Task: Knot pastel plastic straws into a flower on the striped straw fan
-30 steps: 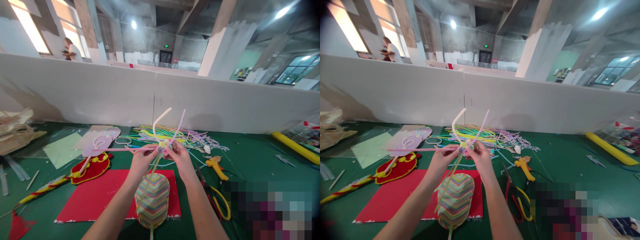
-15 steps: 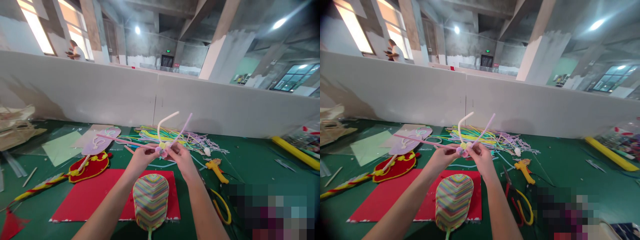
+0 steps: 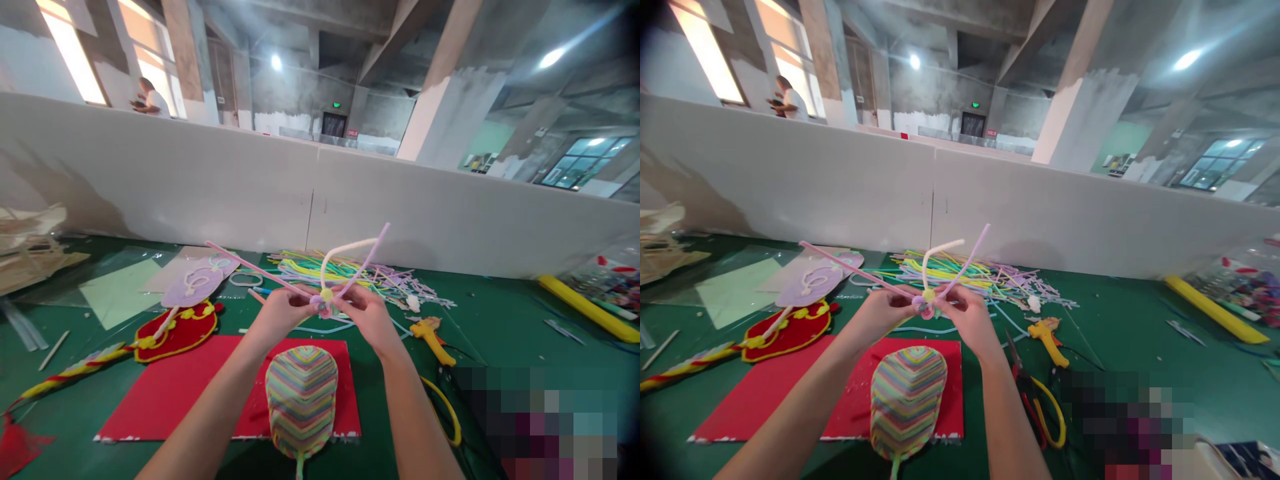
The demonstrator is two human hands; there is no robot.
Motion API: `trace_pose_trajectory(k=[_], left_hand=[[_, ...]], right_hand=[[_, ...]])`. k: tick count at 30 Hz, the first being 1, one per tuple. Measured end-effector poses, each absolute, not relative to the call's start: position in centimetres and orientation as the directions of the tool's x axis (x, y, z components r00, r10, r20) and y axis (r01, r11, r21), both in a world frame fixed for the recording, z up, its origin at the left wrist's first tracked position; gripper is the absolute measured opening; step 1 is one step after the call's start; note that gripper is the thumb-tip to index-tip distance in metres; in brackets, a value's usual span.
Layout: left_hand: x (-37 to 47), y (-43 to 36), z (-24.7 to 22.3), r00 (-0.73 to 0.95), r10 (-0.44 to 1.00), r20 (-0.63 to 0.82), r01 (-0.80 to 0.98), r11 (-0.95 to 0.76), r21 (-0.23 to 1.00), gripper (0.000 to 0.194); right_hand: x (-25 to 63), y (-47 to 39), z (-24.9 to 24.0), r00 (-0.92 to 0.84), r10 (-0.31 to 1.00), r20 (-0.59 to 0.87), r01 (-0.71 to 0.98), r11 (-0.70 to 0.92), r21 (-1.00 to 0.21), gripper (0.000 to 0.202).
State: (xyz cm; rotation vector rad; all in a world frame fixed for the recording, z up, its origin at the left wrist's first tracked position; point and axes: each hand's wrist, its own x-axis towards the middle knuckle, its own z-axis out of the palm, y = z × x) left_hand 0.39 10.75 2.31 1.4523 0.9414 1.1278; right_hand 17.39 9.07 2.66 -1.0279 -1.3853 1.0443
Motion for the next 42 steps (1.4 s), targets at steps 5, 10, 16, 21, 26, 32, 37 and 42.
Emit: trace_pose_trajectory(k=[5,10,16,21,26,32,37,42], left_hand=[[0.5,10.3,2.9,0.322,0.933,0.162,-0.040,-0.157,0.987,0.017],[0.2,10.6,3.3,0.325,0.932,0.163,-0.036,-0.160,0.986,0.019],[-0.9,10.6,3.2,-0.054,0.919,0.391,0.255,-0.366,0.895,0.022],[0.0,9.3,3.7,-0.088,0.937,0.338,0.259,-0.306,0.916,0.023],[2.5,9.6,2.6,0.168,0.983,0.077,-0.163,-0.050,0.985,0.034],[3.4,10.1,1.2,0.046,0.998,0.034,-0.319,-0.017,0.947,0.035],[3.0,10.5,0.8,0.000,0.999,0.048,-0.292,-0.046,0.955,0.036],[3.2,10.8,0.5,0.001,0.999,0.038,-0.348,-0.035,0.937,0.037]], right_hand=[[17.4,9.1,2.5,-0.068,0.973,0.221,-0.032,0.219,-0.975,0.017],[17.3,9.4,2.3,-0.011,0.977,0.213,-0.031,0.213,-0.977,0.020],[17.3,10.0,1.8,0.180,0.971,0.160,-0.127,0.184,-0.975,0.027],[17.1,10.4,1.4,0.316,0.928,0.199,-0.188,0.267,-0.945,0.028],[16.3,10.0,1.9,0.266,0.953,0.144,-0.287,0.221,-0.932,0.025],[15.7,9.2,2.5,0.156,0.977,0.143,-0.320,0.187,-0.929,0.020],[15.8,9.4,2.5,0.201,0.969,0.146,-0.250,0.195,-0.948,0.021],[15.9,9.9,1.8,0.307,0.935,0.178,-0.154,0.234,-0.960,0.027]])
